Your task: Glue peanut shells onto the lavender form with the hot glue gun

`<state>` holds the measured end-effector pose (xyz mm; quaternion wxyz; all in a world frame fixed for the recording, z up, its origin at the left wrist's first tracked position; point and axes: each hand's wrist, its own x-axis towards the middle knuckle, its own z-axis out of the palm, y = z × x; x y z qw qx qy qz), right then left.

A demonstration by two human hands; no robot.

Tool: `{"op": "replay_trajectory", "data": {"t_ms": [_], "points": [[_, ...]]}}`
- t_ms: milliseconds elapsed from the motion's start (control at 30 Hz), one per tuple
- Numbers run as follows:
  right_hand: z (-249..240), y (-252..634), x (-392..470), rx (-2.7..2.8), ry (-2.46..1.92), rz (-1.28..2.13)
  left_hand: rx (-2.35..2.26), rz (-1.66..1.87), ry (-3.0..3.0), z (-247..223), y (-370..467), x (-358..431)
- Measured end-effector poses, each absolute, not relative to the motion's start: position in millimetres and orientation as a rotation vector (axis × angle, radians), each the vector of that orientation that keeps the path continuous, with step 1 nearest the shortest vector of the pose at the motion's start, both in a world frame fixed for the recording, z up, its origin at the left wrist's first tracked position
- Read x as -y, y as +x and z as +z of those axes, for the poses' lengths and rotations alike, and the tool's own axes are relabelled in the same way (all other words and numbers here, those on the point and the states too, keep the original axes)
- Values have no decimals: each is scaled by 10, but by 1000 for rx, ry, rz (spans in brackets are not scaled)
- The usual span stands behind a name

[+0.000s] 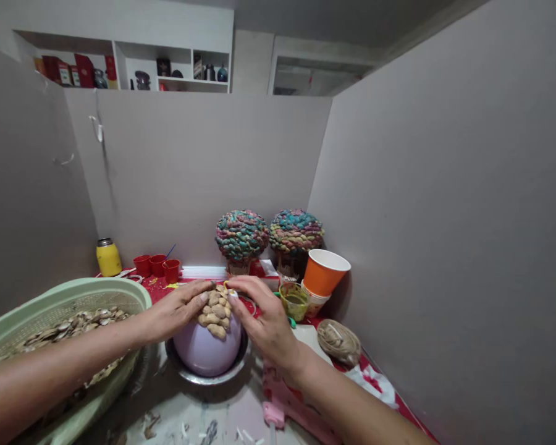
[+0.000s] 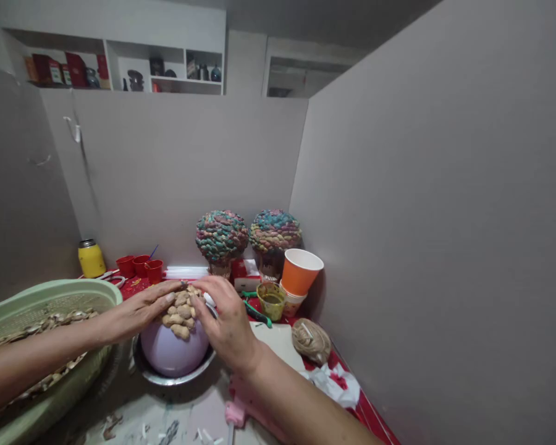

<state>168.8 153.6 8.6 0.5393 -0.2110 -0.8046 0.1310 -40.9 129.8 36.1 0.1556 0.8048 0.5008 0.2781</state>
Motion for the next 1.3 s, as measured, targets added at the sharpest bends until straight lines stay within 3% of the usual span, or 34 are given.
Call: {"op": "replay_trajectory", "data": {"t_ms": [200,400,1300], "points": [[174,1724,-1230,2137,-346,-181,-1364,825,2325,333,-403,-1270],[113,1612,-1214,2208,-348,-341,-1377,874,2344,263,-378,-1292],[28,1509,-1191,2197,-530,-296,-1422,948,2391,125,-377,-1330]]}}
